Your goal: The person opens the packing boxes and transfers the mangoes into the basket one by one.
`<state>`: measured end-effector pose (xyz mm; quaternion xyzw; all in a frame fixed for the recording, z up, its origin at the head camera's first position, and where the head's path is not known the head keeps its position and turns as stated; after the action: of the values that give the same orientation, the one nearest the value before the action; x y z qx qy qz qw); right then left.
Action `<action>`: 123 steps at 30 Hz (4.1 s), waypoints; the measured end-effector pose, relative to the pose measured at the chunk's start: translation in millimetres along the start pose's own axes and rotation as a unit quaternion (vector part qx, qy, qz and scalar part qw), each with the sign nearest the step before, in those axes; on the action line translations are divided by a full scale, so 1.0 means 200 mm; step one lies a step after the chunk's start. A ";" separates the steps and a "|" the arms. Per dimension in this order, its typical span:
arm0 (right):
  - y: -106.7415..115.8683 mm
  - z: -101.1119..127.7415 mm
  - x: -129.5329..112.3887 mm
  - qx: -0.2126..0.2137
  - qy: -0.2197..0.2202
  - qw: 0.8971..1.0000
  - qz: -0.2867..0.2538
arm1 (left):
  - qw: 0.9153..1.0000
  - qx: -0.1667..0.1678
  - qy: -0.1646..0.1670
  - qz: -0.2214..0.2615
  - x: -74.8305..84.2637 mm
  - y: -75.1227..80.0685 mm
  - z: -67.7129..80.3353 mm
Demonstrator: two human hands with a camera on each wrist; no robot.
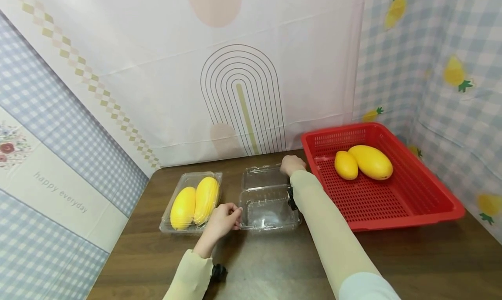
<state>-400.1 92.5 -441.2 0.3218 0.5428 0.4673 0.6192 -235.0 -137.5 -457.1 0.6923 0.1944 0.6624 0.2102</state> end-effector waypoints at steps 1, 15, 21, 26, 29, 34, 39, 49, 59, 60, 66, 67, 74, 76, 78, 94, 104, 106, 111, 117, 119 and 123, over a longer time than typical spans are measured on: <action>0.00 0.00 0.00 -0.002 0.002 1.000 -0.003 | 1.000 0.000 0.001 0.000 0.00 0.00 0.00; 0.17 0.06 -0.06 0.095 0.039 0.991 -0.088 | 1.000 -0.003 -0.002 -0.003 0.00 0.00 -0.01; 0.25 0.08 -0.08 0.138 0.064 0.980 -0.125 | 1.000 -0.008 -0.002 0.007 0.01 0.01 -0.02; 0.33 0.12 -0.12 0.163 0.081 0.972 -0.148 | 1.000 -0.010 0.002 0.008 0.02 0.01 -0.03; 0.38 0.16 -0.13 0.177 0.095 0.968 -0.151 | 1.000 -0.010 0.003 0.012 0.01 0.00 -0.03; 0.43 0.23 -0.14 0.162 0.117 0.967 -0.156 | 1.000 -0.014 0.002 0.019 0.02 0.00 -0.04; 0.46 0.31 -0.13 0.145 0.141 0.966 -0.161 | 1.000 -0.019 -0.002 0.020 0.02 0.00 -0.04; 0.45 0.48 -0.08 0.145 0.172 0.962 -0.152 | 0.999 -0.028 0.011 0.033 0.00 0.00 -0.03; 0.39 0.63 -0.12 0.134 0.216 0.962 -0.101 | 0.999 -0.017 0.017 0.039 -0.02 -0.01 -0.04; 0.38 0.64 -0.12 0.135 0.218 0.962 -0.095 | 0.999 -0.015 0.017 0.040 -0.02 -0.01 -0.04; 0.31 0.71 -0.11 0.140 0.234 0.960 -0.068 | 0.997 -0.021 0.030 0.065 -0.03 -0.02 -0.03; 0.29 0.72 -0.11 0.138 0.234 0.960 -0.065 | 0.997 -0.023 0.033 0.070 -0.03 -0.03 -0.03; 0.19 0.78 -0.08 0.122 0.226 0.965 -0.055 | 0.996 -0.021 0.038 0.074 -0.04 -0.03 -0.04; 0.17 0.79 -0.07 0.120 0.224 0.966 -0.050 | 0.996 -0.022 0.040 0.073 -0.04 -0.03 -0.05; 0.14 0.80 -0.06 0.118 0.224 0.966 -0.043 | 0.996 -0.023 0.043 0.072 -0.04 -0.03 -0.05; 0.00 0.84 -0.03 0.127 0.211 0.968 -0.049 | 0.991 -0.025 0.060 0.113 -0.07 -0.02 -0.02; -0.04 0.86 -0.05 0.124 0.186 0.972 -0.080 | 0.987 -0.061 0.053 0.141 -0.11 0.00 0.08; -0.05 0.87 -0.04 0.127 0.179 0.972 -0.086 | 0.986 -0.078 0.043 0.142 -0.11 -0.01 0.11; -0.08 0.87 -0.03 0.136 0.164 0.971 -0.105 | 0.985 -0.113 0.031 0.125 -0.11 0.00 0.15; -0.08 0.89 -0.01 0.152 0.155 0.970 -0.111 | 0.975 -0.162 0.047 0.143 -0.10 -0.01 0.17; -0.08 0.89 0.00 0.156 0.154 0.969 -0.112 | 0.968 -0.182 0.067 0.160 -0.10 -0.03 0.17; -0.09 0.89 0.01 0.164 0.157 0.967 -0.118 | 0.959 -0.195 0.093 0.183 -0.11 -0.05 0.17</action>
<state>-222.5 107.5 -422.1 0.2752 0.7366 0.3407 0.5154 -202.5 -142.3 -481.4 0.5971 -0.0499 0.7759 0.1974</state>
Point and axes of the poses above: each hand's wrist, its own z-axis away from the middle knuckle, its own y-axis out of the back of the hand, x = y × z, the point moved 6 cm from there along -z, towards the middle knuckle, and after that the axes turned 4 degrees about x, right-handed, at the moved point
